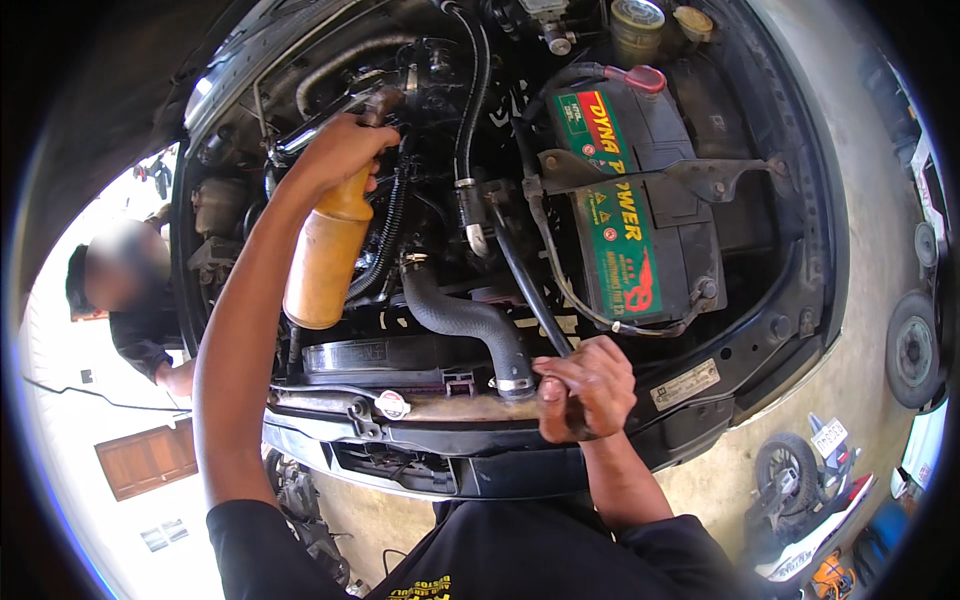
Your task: The person sprays a cleaning solution from a yellow bottle onto the car engine and scrubs various components with a brush. They move around the engine bay to reach different areas, repeatedly applying the solution and scrubbing surfaces.
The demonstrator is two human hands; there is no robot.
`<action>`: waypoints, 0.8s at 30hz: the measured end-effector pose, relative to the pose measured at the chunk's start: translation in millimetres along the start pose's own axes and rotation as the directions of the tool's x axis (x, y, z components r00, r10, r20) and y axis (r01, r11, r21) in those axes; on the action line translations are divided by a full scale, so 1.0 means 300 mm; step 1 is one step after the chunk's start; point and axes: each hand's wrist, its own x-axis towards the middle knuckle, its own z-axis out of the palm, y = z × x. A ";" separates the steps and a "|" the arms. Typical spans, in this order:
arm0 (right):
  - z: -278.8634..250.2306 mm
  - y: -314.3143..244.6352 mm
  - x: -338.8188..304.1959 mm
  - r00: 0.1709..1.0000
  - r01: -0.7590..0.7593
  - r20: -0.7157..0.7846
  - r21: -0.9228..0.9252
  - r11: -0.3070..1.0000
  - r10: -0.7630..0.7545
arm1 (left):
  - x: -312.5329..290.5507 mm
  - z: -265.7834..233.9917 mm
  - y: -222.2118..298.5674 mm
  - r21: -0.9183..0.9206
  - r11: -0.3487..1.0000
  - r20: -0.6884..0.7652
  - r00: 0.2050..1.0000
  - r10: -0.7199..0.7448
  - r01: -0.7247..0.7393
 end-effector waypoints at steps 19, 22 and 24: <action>-0.004 0.010 0.017 0.991 -0.128 0.022 -0.040 0.991 0.128 | 0.116 0.049 0.028 0.163 0.987 0.126 0.992 -0.013 -0.008; 0.001 0.012 0.019 0.990 -0.137 0.023 -0.047 0.989 0.138 | 0.110 0.062 0.032 0.171 0.985 0.145 0.989 -0.017 -0.008; 0.005 0.014 0.021 0.991 -0.134 0.018 -0.048 0.990 0.135 | 0.111 0.070 0.037 0.174 0.984 0.147 0.989 0.005 -0.031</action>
